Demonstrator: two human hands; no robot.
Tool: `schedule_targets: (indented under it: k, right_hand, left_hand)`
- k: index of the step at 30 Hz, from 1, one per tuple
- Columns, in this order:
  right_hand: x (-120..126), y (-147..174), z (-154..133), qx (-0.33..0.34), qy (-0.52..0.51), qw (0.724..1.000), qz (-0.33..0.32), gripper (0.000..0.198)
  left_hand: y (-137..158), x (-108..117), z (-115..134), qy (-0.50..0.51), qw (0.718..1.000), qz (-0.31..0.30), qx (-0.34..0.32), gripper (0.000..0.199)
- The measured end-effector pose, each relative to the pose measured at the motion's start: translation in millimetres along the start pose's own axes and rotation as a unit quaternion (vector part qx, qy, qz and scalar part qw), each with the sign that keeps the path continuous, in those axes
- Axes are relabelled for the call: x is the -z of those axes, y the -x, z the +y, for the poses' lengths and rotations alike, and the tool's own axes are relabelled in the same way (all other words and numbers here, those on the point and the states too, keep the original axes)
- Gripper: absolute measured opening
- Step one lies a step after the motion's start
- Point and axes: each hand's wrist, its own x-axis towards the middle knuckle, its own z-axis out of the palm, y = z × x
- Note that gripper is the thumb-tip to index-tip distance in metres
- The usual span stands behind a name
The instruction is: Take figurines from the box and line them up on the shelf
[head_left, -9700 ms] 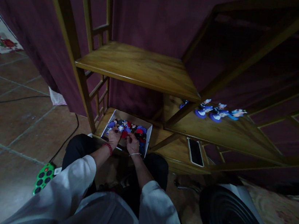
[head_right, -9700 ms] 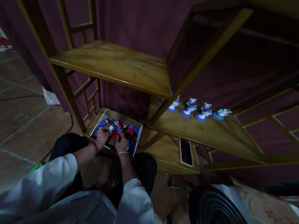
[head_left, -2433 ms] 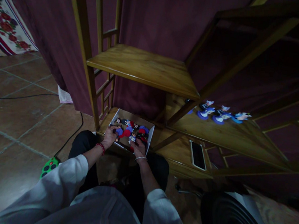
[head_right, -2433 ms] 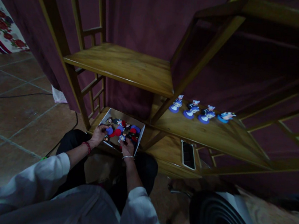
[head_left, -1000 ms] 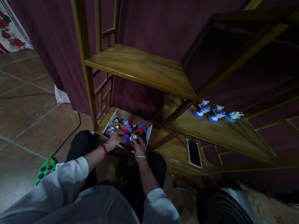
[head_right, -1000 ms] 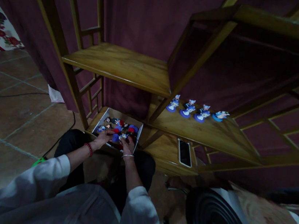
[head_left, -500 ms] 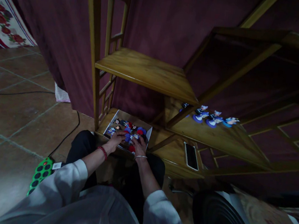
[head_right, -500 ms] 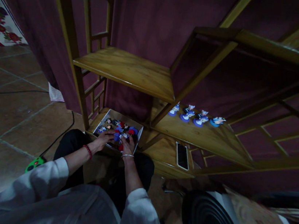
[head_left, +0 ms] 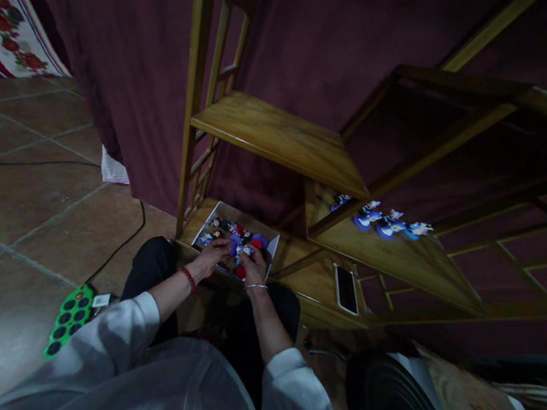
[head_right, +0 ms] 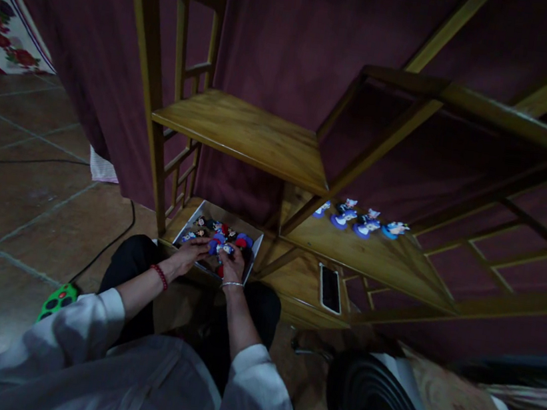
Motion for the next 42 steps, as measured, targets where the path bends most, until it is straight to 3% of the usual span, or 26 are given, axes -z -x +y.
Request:
schedule_targets:
  k: [16,42]
  right_hand:
    - [-0.2,1.8,-3.8,0.004,0.024,1.000,-0.008,0.046]
    - [0.2,8.2,-5.4,0.011,0.013,1.000,-0.023,0.043]
  left_hand:
    - [-5.5,6.9,-6.6,0.021,1.000,-0.022,-0.001,0.032]
    - [-3.0,5.2,-7.9,-0.047,0.998,-0.028,-0.008,0.024]
